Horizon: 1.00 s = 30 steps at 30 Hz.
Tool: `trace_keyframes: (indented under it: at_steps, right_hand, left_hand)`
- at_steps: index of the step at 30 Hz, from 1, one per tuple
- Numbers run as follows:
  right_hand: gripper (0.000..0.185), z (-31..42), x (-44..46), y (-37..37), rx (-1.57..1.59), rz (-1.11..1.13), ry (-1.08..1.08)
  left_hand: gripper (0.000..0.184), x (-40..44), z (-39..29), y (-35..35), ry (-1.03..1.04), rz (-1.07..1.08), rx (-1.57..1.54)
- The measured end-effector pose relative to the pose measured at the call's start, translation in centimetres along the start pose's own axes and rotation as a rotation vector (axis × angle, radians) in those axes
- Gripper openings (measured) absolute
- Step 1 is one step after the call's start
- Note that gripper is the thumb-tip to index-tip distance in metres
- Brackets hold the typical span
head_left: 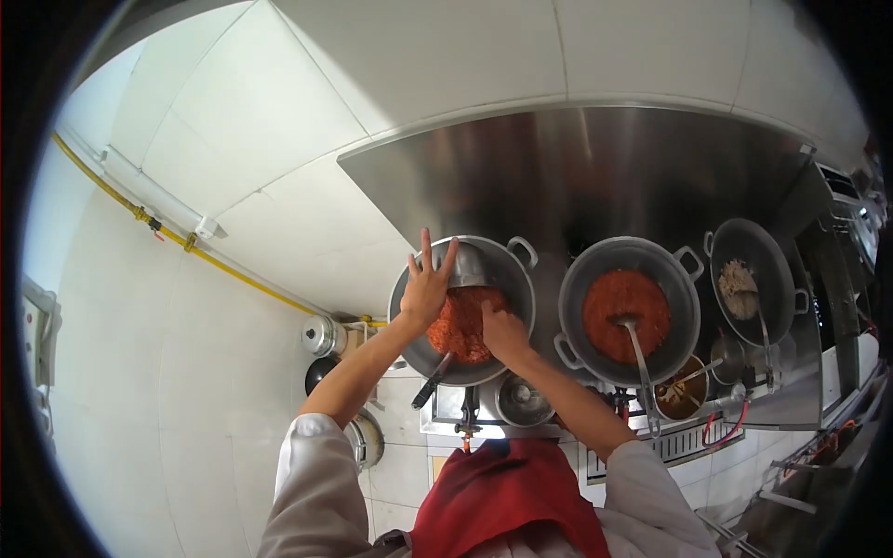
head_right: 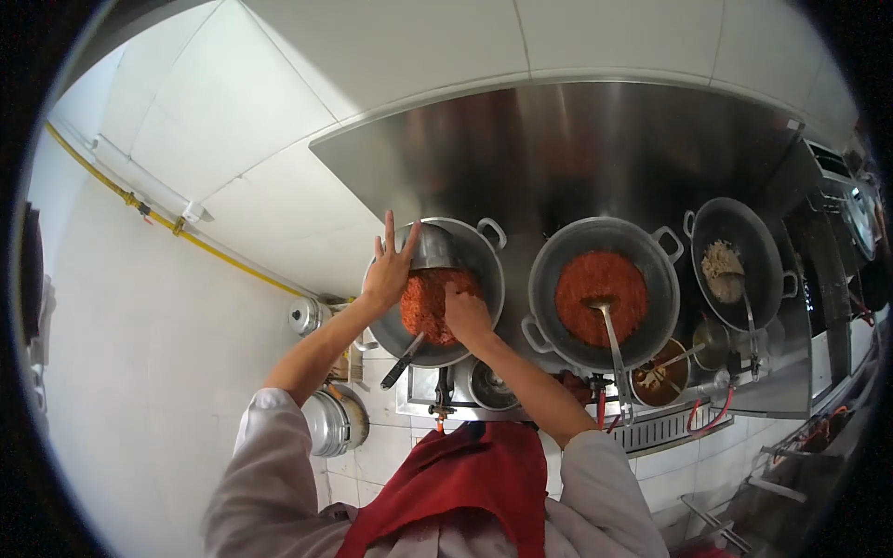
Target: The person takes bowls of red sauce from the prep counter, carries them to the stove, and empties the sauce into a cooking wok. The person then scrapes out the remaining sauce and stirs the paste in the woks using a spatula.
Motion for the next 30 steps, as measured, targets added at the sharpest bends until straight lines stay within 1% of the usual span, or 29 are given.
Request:
trace_keyframes:
  at_steps: [1, 2, 3, 4, 5, 6, 7, 8, 9, 10, 12, 14, 16, 17, 19, 21, 22, 23, 24, 25, 26, 27, 28, 29, 30]
  right_hand:
    - [0.028, 0.3, -0.1, -0.3, -0.007, -0.018, -0.001]
    - [0.028, 0.6, 0.0, -0.6, -0.005, -0.024, -0.008]
    - [0.029, 0.6, 0.2, -0.7, -0.024, -0.077, -0.028]
    - [0.030, 0.7, 0.3, -0.7, -0.044, -0.130, -0.048]
    - [0.030, 0.8, 0.4, -0.5, -0.046, -0.134, -0.055]
    - [0.029, 1.1, 0.5, -0.9, -0.098, -0.191, -0.065]
    - [0.028, 1.5, 0.5, -1.3, -0.151, -0.248, -0.075]
    - [0.028, 1.8, 0.6, -1.5, -0.156, -0.257, -0.078]
    - [0.027, 2.4, 0.6, -2.0, -0.218, -0.293, -0.110]
    - [0.027, 3.0, 0.5, -2.3, -0.281, -0.327, -0.141]
    - [0.027, 4.0, 0.7, -2.8, -0.294, -0.312, -0.125]
    - [0.027, 5.0, 1.1, -3.4, -0.306, -0.300, -0.098]
    - [0.026, 6.1, 1.6, -3.7, -0.360, -0.387, -0.139]
    - [0.026, 6.5, 2.0, -3.8, -0.370, -0.398, -0.123]
    - [0.027, 7.6, 2.4, -3.5, -0.383, -0.400, -0.073]
    - [0.021, 8.6, 3.0, -1.9, -0.210, -0.271, -0.248]
    - [0.021, 8.8, 4.2, -0.8, -0.358, -0.219, -0.163]
    - [0.019, 9.7, 3.7, -1.5, -0.205, -0.147, -0.015]
    - [0.019, 14.3, 0.2, -6.9, -0.287, -0.289, -0.106]
    - [0.019, 12.4, 2.9, -2.3, -0.431, -0.464, -0.157]
    - [0.020, 10.4, 6.0, 1.6, -0.583, -0.606, -0.119]
    - [0.019, 12.9, 3.7, -0.6, -0.653, -0.559, -0.139]
    - [0.019, 14.2, 2.9, -1.8, -0.593, -0.393, -0.063]
    - [0.019, 15.0, 2.6, -2.0, -0.514, -0.228, -0.004]
    - [0.019, 15.3, 2.6, -1.8, -0.518, -0.241, 0.013]
  left_hand:
    - [0.102, -0.2, 0.2, -0.4, -0.001, -0.007, 0.008]
    - [0.101, -0.6, 0.1, -1.3, 0.083, -0.141, 0.036]
    - [0.100, -1.2, 0.1, -1.8, 0.167, -0.274, 0.065]
    - [0.100, -1.3, 0.6, -1.7, 0.164, -0.279, 0.070]
    - [0.099, -1.1, 1.3, -1.2, 0.098, -0.191, 0.093]
    - [0.097, -1.2, 1.6, -1.6, 0.035, -0.102, 0.115]
    - [0.097, -1.7, 1.5, -2.4, 0.034, -0.108, 0.116]
    - [0.096, -2.1, 1.8, -3.5, -0.002, -0.132, 0.045]
    - [0.094, -2.6, 2.0, -4.8, -0.036, -0.157, -0.026]
    - [0.094, -3.0, 2.1, -5.9, -0.032, -0.166, -0.027]
    - [0.093, -3.5, 2.7, -7.3, -0.063, -0.127, -0.045]
    - [0.092, -3.8, 3.5, -8.7, -0.056, -0.157, -0.064]
    - [0.092, -3.8, 4.7, -9.1, -0.042, -0.178, -0.085]
    - [0.091, -3.4, 5.3, -9.5, -0.037, -0.193, -0.090]
    - [0.090, -3.5, 7.1, -9.4, -0.006, -0.224, -0.094]
    - [0.085, -3.0, 8.7, -9.1, 0.067, -0.272, -0.135]
    - [0.078, -1.6, 10.2, -6.9, 0.308, -0.498, -0.121]
    - [0.074, -4.1, 8.4, -10.6, 0.300, -0.370, -0.215]
    - [0.074, -1.0, 9.9, -7.5, 0.412, -0.423, -0.308]
    - [0.076, -1.3, 10.4, -7.1, 0.396, -0.495, -0.270]
    - [0.077, -2.6, 9.7, -8.3, 0.171, -0.373, -0.333]
    - [0.077, -2.8, 9.7, -8.6, 0.219, -0.409, -0.328]
    - [0.080, -3.6, 9.6, -9.4, 0.195, -0.333, -0.380]
    - [0.082, -3.4, 10.0, -8.5, 0.245, -0.345, -0.355]
    - [0.083, -3.6, 10.3, -8.9, 0.285, -0.359, -0.325]
Point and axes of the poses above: each hand's wrist, its own x-axis towards the middle knuckle, its own y-axis out of the palm, z = x × y, the point moved 5 cm from there along x, towards the middle knuckle, and after that the axes turned 5 degrees about -y, right-handed, at the moved point
